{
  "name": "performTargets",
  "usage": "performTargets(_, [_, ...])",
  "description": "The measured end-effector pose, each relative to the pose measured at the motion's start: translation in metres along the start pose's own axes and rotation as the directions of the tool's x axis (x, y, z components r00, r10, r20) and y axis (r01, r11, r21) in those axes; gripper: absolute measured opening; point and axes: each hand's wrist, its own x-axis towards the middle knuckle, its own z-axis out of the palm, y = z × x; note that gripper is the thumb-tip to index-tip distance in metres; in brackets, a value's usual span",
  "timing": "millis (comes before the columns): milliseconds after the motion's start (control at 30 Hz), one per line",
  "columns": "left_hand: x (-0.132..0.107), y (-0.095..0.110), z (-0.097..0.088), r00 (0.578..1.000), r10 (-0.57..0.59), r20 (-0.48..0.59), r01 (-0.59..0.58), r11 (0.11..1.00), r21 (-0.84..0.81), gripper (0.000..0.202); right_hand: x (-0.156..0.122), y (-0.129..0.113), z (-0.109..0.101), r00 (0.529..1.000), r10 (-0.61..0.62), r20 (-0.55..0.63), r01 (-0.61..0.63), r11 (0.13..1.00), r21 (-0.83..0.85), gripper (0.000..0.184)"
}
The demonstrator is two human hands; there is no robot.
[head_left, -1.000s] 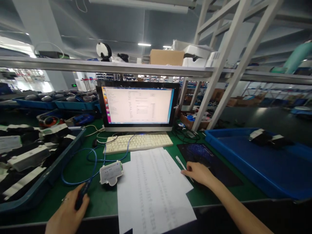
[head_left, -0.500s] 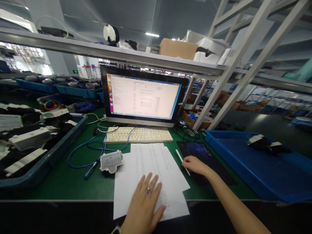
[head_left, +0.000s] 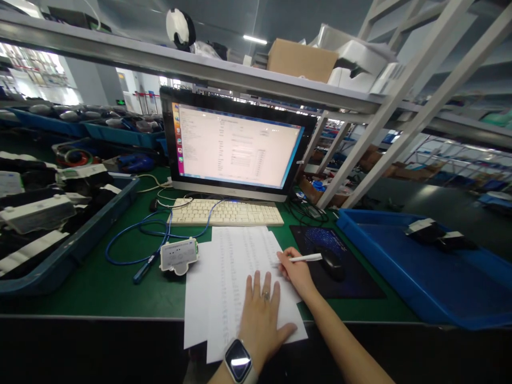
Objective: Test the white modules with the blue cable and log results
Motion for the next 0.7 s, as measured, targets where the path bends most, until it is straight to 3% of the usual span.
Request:
performTargets(200, [0.0,0.0,0.003,0.999,-0.012,-0.053,0.012,1.0,0.007,0.08,-0.009,0.005,0.006,0.977,-0.132,-0.166,0.109,0.984,-0.142,0.028])
performTargets(400, [0.0,0.001,0.005,0.997,-0.012,-0.075,0.011,1.0,-0.015,0.081,-0.007,0.008,0.006,0.978,-0.16,-0.136,0.129,0.969,-0.211,0.025])
performTargets(700, [0.0,0.005,-0.006,1.0,-0.026,-0.011,0.026,1.0,-0.013,0.08,-0.007,0.011,0.005,0.974,-0.193,-0.114,0.159,0.954,-0.253,0.025])
